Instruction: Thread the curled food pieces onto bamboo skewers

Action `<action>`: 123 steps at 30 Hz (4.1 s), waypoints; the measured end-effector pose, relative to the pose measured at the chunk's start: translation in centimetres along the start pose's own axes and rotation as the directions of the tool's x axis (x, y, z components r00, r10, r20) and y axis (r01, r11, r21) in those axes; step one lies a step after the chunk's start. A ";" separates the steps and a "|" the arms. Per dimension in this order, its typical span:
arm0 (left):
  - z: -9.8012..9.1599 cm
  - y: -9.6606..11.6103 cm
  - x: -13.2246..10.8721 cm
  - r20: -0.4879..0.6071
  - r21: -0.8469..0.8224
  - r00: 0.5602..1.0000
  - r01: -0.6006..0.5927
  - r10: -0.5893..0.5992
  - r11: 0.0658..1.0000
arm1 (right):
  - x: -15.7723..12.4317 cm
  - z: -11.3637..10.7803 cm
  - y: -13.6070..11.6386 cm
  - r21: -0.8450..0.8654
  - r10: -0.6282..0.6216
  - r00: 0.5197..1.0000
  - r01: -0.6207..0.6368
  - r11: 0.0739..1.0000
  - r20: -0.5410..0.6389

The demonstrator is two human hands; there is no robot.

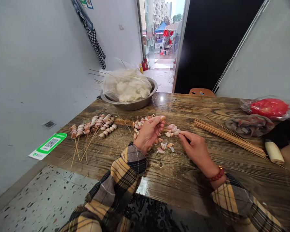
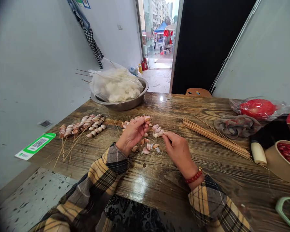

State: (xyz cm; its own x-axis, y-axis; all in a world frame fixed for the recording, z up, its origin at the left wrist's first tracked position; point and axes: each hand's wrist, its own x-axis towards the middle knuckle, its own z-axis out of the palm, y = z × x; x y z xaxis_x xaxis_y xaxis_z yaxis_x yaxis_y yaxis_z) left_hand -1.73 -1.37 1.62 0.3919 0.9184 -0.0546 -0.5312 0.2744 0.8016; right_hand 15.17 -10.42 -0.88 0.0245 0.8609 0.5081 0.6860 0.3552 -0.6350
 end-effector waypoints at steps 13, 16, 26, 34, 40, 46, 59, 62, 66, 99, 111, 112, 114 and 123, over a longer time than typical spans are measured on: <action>0.4 0.3 -0.3 -0.029 -0.046 1.000 -0.009 0.008 0.999 | -0.1 0.2 -0.2 -0.018 0.015 0.999 -0.014 1.000 0.038; 0.4 0.3 -0.2 -0.027 -0.047 1.000 -0.009 0.008 0.999 | -0.1 0.2 -0.2 -0.019 0.032 0.998 -0.031 0.999 0.054; 0.6 0.4 -0.3 -0.038 -0.004 0.998 -0.041 0.040 0.999 | -0.1 0.2 0.0 -0.020 0.075 0.994 -0.074 0.997 0.082; 0.7 0.5 -0.4 -0.038 0.082 0.993 -0.105 0.109 0.991 | -0.1 0.1 -0.1 -0.028 0.075 0.995 -0.073 0.997 0.071; 0.9 0.5 -0.4 -0.049 0.134 0.988 -0.139 0.147 0.981 | -0.1 0.0 -0.2 -0.028 0.062 0.996 -0.061 0.998 0.060; 1.1 0.2 -0.4 -0.058 0.186 0.979 -0.183 0.197 0.965 | -0.1 -0.1 -0.3 -0.043 0.073 0.995 -0.071 0.997 0.067; 0.3 -0.1 -0.1 -0.062 0.190 0.990 -0.112 0.126 0.975 | -0.1 0.1 -0.5 0.005 0.065 0.997 -0.065 0.998 0.035; 0.2 -0.3 -0.1 -0.045 0.221 0.997 -0.059 0.070 0.973 | -0.2 0.1 -0.4 0.013 0.058 0.997 -0.059 0.998 0.041; 0.1 -0.6 0.0 -0.033 0.250 0.995 -0.081 0.092 0.965 | -0.3 0.2 -0.4 -0.006 0.054 0.997 -0.054 0.999 0.051; 2.1 -2.5 -1.1 0.136 0.165 0.989 -0.084 0.062 0.983 | 0.3 0.2 -1.8 0.092 0.111 0.994 -0.108 0.990 -0.027; 2.5 -2.7 -1.5 0.132 0.137 0.990 0.019 -0.038 0.990 | 0.1 0.7 -0.9 0.305 0.236 0.970 -0.244 0.921 0.063; 2.5 -2.7 -1.5 0.111 0.122 0.994 0.013 -0.026 0.992 | 0.1 0.7 -1.0 0.308 0.238 0.969 -0.244 0.919 0.058; 2.5 -2.6 -1.5 0.079 0.085 0.996 0.028 -0.034 0.996 | 0.1 0.7 -1.1 0.323 0.243 0.969 -0.246 0.914 0.053; 2.8 -3.1 -1.6 0.071 0.002 0.996 0.046 -0.046 0.999 | 0.1 1.0 -1.4 0.401 0.256 0.965 -0.256 0.880 0.054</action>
State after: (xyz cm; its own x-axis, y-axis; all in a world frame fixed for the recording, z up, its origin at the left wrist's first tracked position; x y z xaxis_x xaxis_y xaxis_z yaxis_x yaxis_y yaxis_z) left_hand 1.36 -4.51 0.91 0.4678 0.8825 -0.0491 -0.5116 0.3156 0.7992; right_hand 13.48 -10.51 -0.53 0.1601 0.9415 0.2967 0.3057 0.2385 -0.9218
